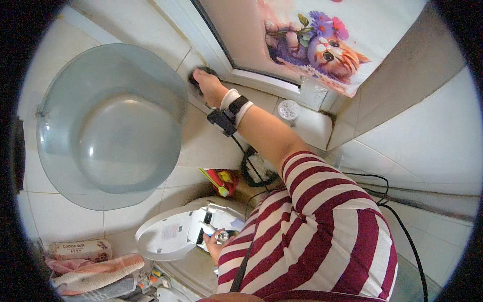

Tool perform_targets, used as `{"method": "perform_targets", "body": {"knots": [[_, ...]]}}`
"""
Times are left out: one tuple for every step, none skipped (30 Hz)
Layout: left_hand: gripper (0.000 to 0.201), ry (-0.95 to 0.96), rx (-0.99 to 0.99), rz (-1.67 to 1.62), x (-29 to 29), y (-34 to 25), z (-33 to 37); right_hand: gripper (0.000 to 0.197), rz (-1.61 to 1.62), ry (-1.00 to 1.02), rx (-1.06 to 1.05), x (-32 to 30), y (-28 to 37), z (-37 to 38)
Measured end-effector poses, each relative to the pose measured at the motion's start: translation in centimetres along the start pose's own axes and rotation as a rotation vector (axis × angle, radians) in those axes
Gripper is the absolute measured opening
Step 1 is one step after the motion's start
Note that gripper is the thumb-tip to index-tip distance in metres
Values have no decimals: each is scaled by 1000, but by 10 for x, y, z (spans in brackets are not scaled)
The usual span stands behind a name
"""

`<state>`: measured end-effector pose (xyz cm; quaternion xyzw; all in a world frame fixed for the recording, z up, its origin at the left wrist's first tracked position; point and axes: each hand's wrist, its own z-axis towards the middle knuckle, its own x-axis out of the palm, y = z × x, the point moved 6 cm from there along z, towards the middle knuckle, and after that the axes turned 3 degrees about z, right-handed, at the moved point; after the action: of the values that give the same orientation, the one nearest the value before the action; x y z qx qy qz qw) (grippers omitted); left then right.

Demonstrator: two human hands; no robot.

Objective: The person wipes the shower door handle and glass with a cloth, adjusts a cleaning tool, and wipes the wall and sink area.

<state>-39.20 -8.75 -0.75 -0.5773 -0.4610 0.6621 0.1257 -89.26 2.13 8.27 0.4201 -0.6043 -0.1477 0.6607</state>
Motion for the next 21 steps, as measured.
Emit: {"method": "perform_targets", "body": {"knots": [[45, 9, 6, 1, 0, -4, 3, 51, -171, 142, -230, 5, 18, -3], [45, 2, 20, 10, 0, -11, 7, 58, -346, 286, -458, 13, 33, -10], [45, -7, 33, 18, 0, -16, 10, 58, -348, 280, -461, 8, 35, -15], [45, -7, 30, 21, -1, -19, 9, 63, -433, 201, -207, 10, 27, -28], [45, -7, 30, 22, -1, -20, 10, 68, -513, 123, 44, 10, 16, -40], [44, -7, 29, 22, -2, -21, 10, 72, -582, -34, 362, 0, 0, -50], [44, 2, 53, 26, -1, -22, 13, 70, -519, -89, 362, -18, -10, -38], [44, 33, 83, 52, -1, -30, 18, 68, -456, -143, 364, -35, -25, -24], [45, 29, 62, 73, -2, -27, 18, 68, -453, -132, 366, -27, -25, -21], [45, 28, 38, 91, -2, -23, 15, 68, -297, -41, 201, -9, -12, -20], [45, 25, 27, 92, -3, -19, 11, 67, -138, 43, 41, 8, 4, -28], [45, -10, 62, 65, -4, -20, 9, 64, -176, 59, -79, 25, 23, -39], [45, -41, 110, 39, -4, -25, 9, 63, -347, 161, -321, 24, 30, -27], [45, -40, 107, 38, -3, -23, 8, 62, -519, 270, -555, 30, 35, -24], [45, -33, 88, 24, -2, -19, 7, 62, -520, 270, -553, 23, 27, -21], [45, -33, 64, 9, -2, -16, 4, 62, -703, 151, -495, 17, 19, -24], [45, -39, 58, 6, -2, -14, 3, 62, -884, 30, -435, 8, 15, -26], [44, -40, 75, 30, -2, -16, 1, 62, -886, 39, -432, 2, 16, -29], [44, -40, 99, 56, -3, -20, 0, 56, -1014, 39, -232, -15, 10, -28], [44, -41, 103, 55, -4, -23, 1, 51, -1134, 33, -29, -32, 1, -24], [44, -31, 116, 73, -4, -28, 1, 51, -1134, 33, -33, -39, -1, -20]]}}
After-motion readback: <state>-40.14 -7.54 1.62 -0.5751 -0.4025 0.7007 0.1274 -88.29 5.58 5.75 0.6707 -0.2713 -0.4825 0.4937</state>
